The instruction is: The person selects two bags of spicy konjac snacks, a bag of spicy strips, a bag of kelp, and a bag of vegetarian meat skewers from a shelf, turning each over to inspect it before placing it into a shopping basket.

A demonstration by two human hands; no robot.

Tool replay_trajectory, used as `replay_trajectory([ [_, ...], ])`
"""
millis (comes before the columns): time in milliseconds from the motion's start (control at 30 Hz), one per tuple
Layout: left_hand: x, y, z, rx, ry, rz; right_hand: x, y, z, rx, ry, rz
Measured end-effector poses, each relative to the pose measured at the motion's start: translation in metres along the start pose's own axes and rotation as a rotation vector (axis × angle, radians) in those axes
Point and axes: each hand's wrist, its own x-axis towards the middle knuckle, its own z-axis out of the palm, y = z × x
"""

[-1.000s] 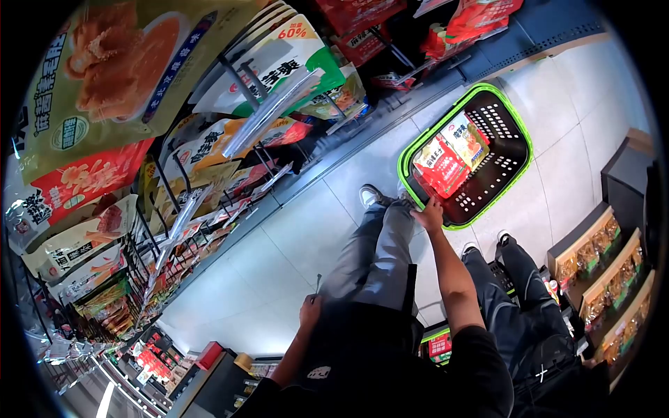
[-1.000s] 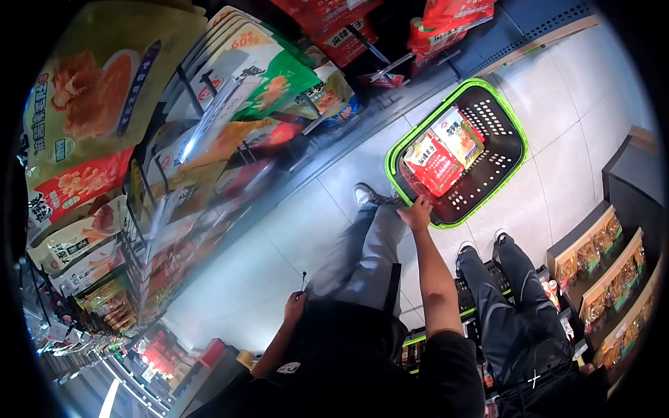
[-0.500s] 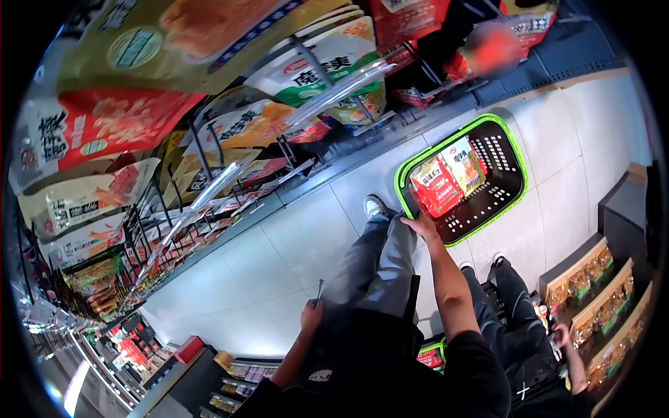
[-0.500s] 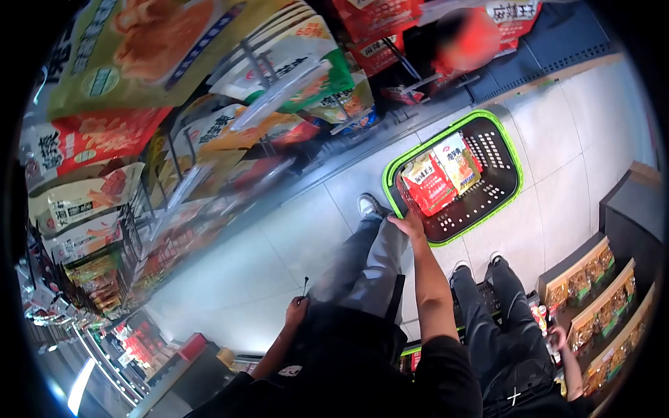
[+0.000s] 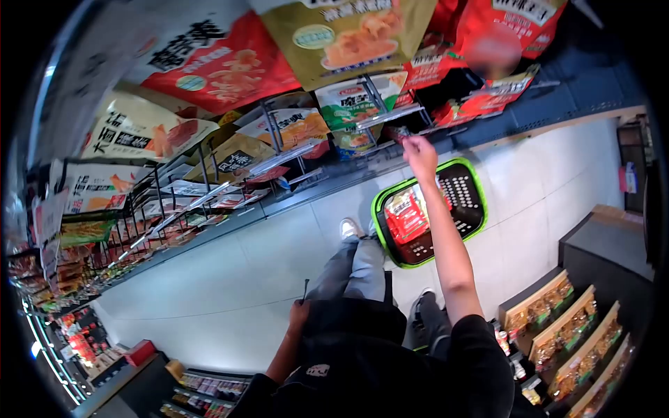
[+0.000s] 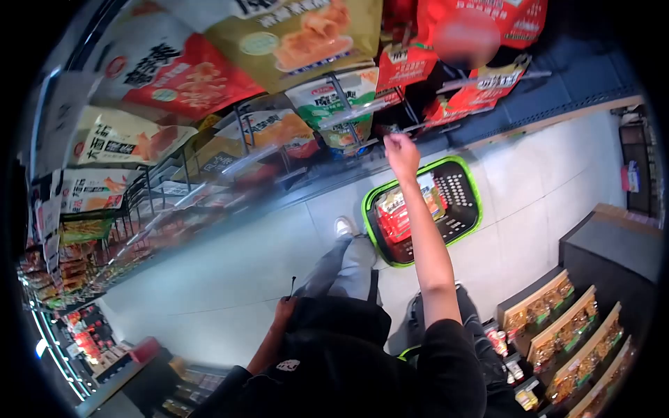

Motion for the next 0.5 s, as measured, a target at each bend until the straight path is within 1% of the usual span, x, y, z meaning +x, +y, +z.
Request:
replay_trajectory([
  [33, 0.000, 0.002, -0.002, -0.031, -0.025, 0.005, 0.013, -0.029, -0.002, 0.032, 0.067, -0.169],
  [100, 0.009, 0.001, 0.005, -0.055, 0.006, 0.013, 0.029, -0.076, 0.005, 0.204, -0.010, -0.409],
  [167, 0.011, 0.010, 0.009, -0.082, 0.023, 0.019, 0.052, -0.083, 0.024, 0.078, 0.041, -0.465],
  [233, 0.027, 0.003, 0.017, -0.099, -0.025, 0.058, 0.076, -0.064, 0.042, 0.344, 0.113, -0.469],
  [267, 0.030, 0.003, 0.017, -0.099, -0.039, 0.084, 0.090, -0.051, 0.045, 0.337, 0.161, -0.437],
  [333, 0.031, 0.002, 0.016, -0.115, -0.028, 0.133, 0.073, -0.066, 0.041, 0.501, 0.048, -0.443],
  [367, 0.030, 0.002, 0.017, -0.134, -0.006, 0.157, 0.057, -0.079, 0.038, 0.431, 0.103, -0.489],
  [467, 0.025, 0.008, 0.015, -0.205, 0.019, 0.183, 0.027, -0.100, 0.024, 0.240, 0.128, -0.401],
  [500, 0.022, 0.011, 0.013, -0.230, 0.020, 0.183, 0.018, -0.108, 0.020, 0.272, 0.114, -0.377],
])
